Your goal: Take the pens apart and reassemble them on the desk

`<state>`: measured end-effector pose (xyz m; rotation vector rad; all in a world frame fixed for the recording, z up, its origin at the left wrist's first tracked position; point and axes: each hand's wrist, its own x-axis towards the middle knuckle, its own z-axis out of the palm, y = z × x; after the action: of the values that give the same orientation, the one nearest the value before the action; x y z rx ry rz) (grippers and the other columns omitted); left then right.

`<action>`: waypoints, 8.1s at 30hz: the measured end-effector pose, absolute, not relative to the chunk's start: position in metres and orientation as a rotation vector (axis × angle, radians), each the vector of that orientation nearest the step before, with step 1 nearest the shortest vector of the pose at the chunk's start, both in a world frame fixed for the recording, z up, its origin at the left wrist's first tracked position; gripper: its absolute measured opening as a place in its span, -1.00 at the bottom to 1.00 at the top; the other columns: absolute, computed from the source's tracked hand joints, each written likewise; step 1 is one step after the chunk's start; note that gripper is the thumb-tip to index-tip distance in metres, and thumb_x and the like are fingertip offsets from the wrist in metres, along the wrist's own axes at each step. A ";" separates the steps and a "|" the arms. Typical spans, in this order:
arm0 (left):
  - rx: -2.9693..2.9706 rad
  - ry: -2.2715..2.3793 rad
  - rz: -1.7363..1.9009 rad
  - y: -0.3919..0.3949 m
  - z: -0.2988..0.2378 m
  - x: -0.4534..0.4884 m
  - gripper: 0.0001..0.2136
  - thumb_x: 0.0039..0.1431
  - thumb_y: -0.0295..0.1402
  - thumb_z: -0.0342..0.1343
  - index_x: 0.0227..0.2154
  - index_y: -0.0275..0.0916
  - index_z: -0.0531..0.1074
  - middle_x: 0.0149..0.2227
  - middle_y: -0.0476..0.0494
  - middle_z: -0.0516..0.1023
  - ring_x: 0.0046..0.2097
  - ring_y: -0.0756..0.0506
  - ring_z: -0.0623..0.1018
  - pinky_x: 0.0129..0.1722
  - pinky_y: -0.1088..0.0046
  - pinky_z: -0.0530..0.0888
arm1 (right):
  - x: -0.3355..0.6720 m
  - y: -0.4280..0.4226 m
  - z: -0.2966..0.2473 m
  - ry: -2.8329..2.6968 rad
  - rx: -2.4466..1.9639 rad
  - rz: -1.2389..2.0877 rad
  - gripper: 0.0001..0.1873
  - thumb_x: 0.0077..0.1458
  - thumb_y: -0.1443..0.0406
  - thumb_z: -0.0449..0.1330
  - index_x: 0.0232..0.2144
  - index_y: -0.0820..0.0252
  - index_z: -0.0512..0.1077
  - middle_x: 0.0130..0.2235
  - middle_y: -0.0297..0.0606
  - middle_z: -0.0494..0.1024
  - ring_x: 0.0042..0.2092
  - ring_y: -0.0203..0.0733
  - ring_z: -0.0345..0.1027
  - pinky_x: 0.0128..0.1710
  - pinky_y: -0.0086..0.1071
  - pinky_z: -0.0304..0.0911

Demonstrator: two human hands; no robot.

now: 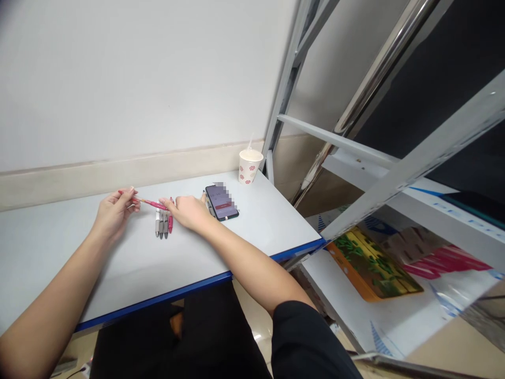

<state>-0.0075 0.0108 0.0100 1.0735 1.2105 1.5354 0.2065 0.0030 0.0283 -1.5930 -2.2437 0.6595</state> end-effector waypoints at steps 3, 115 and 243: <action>1.064 1.222 1.523 0.011 0.010 -0.008 -0.58 -0.14 -0.05 0.51 -0.40 -0.26 0.53 -0.51 0.00 0.46 -0.46 0.02 0.43 -0.39 0.49 0.41 | 0.208 0.004 0.029 -2.232 -1.648 0.710 -0.15 0.40 -0.27 -0.26 -0.35 0.23 0.51 -0.18 0.08 0.68 0.04 0.18 0.53 0.37 0.28 -0.19; 2.057 1.433 0.970 0.002 0.004 -0.007 -0.54 0.29 0.05 -0.03 -0.58 -0.15 0.38 -0.51 -0.08 0.49 -0.40 -0.13 0.43 -0.29 0.35 0.32 | 0.248 0.026 0.039 -2.130 -0.984 1.050 -0.83 0.31 0.28 0.20 -0.14 0.24 0.55 -0.31 -0.27 0.63 -0.31 -0.26 0.45 -0.21 -0.38 0.28; 2.371 1.780 0.671 -0.018 -0.011 0.044 -0.76 0.22 -0.09 0.18 -0.35 -0.13 0.33 -0.28 -0.21 0.55 -0.18 -0.31 0.56 -0.14 0.18 0.44 | 0.278 0.045 0.034 -1.630 -1.094 1.211 -0.60 -0.04 0.44 0.20 -0.14 0.04 0.23 -0.59 -0.62 0.38 -0.65 -0.37 0.16 -0.61 -0.53 0.16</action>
<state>0.0444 -0.0178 -0.0112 2.3706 1.7798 0.6705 0.2779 0.0449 0.0341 -1.0942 -1.6300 1.2109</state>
